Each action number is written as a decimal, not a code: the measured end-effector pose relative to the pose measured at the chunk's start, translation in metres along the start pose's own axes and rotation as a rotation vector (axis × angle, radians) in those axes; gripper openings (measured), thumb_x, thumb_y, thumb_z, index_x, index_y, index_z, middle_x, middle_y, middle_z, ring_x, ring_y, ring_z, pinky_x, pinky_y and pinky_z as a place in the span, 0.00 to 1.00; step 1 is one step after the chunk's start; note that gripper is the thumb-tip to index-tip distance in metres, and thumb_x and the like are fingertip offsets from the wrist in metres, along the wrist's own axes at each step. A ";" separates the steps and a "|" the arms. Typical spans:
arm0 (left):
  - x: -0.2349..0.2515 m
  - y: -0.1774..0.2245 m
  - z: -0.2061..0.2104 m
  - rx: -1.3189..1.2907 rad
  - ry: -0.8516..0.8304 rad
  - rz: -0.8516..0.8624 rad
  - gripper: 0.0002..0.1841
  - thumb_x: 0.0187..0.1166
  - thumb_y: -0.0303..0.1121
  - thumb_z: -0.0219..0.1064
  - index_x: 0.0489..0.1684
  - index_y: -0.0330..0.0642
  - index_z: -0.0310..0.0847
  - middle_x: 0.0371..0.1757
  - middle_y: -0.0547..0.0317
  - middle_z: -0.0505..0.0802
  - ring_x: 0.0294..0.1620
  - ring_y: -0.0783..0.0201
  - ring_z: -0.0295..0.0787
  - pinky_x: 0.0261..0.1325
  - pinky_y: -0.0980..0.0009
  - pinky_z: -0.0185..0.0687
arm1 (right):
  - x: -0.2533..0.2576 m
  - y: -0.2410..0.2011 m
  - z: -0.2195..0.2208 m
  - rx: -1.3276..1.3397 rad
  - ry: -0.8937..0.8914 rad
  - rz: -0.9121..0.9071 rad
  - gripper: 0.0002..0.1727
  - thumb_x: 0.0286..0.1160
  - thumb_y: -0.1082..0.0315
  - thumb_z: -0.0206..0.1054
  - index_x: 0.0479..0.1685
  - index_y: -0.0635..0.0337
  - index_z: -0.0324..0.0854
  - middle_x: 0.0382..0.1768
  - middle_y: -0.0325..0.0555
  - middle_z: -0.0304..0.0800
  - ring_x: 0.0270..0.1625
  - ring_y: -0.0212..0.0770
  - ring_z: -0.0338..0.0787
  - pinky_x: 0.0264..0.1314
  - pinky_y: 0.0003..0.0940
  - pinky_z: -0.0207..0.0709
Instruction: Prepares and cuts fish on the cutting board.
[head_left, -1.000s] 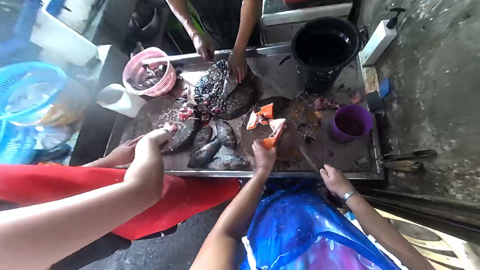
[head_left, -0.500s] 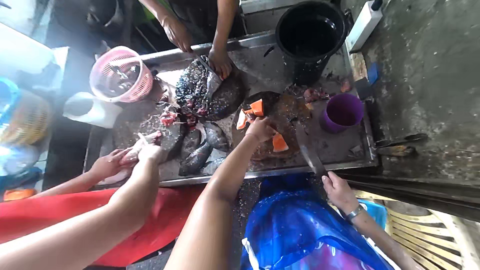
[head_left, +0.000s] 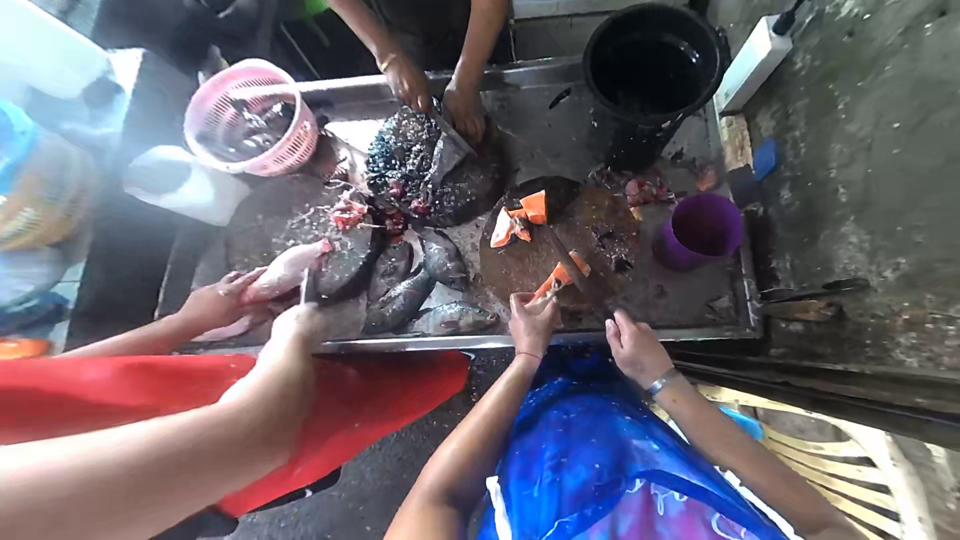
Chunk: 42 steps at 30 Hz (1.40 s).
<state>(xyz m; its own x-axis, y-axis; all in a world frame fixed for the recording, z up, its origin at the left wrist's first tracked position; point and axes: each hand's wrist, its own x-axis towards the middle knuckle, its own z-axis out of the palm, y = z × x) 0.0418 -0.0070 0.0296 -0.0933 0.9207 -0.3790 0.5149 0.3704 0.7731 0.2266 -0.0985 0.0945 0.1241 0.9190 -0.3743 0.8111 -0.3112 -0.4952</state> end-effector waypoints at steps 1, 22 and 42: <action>-0.004 -0.001 0.002 -0.023 0.007 0.005 0.36 0.68 0.48 0.81 0.72 0.41 0.72 0.46 0.41 0.93 0.45 0.45 0.93 0.52 0.42 0.88 | 0.008 -0.003 0.004 -0.050 -0.015 -0.003 0.25 0.94 0.53 0.42 0.64 0.59 0.78 0.39 0.56 0.92 0.48 0.56 0.94 0.53 0.55 0.85; 0.011 -0.014 0.004 -0.151 -0.116 -0.083 0.33 0.72 0.40 0.78 0.73 0.38 0.67 0.41 0.44 0.94 0.35 0.53 0.96 0.43 0.52 0.95 | 0.046 -0.015 0.028 -0.294 -0.153 0.186 0.25 0.94 0.54 0.40 0.77 0.56 0.71 0.55 0.62 0.92 0.62 0.63 0.92 0.61 0.64 0.83; 0.031 0.003 -0.002 0.203 0.061 0.242 0.44 0.60 0.46 0.86 0.75 0.40 0.66 0.70 0.33 0.80 0.61 0.39 0.87 0.59 0.42 0.87 | 0.016 -0.015 0.003 0.201 0.142 0.029 0.23 0.94 0.55 0.48 0.62 0.64 0.80 0.35 0.57 0.89 0.42 0.54 0.92 0.51 0.56 0.84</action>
<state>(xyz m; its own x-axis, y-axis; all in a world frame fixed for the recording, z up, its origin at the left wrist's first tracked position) 0.0390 0.0223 0.0208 0.0046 0.9870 -0.1607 0.6874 0.1136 0.7173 0.2149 -0.0796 0.0936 0.2360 0.9294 -0.2837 0.6781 -0.3666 -0.6370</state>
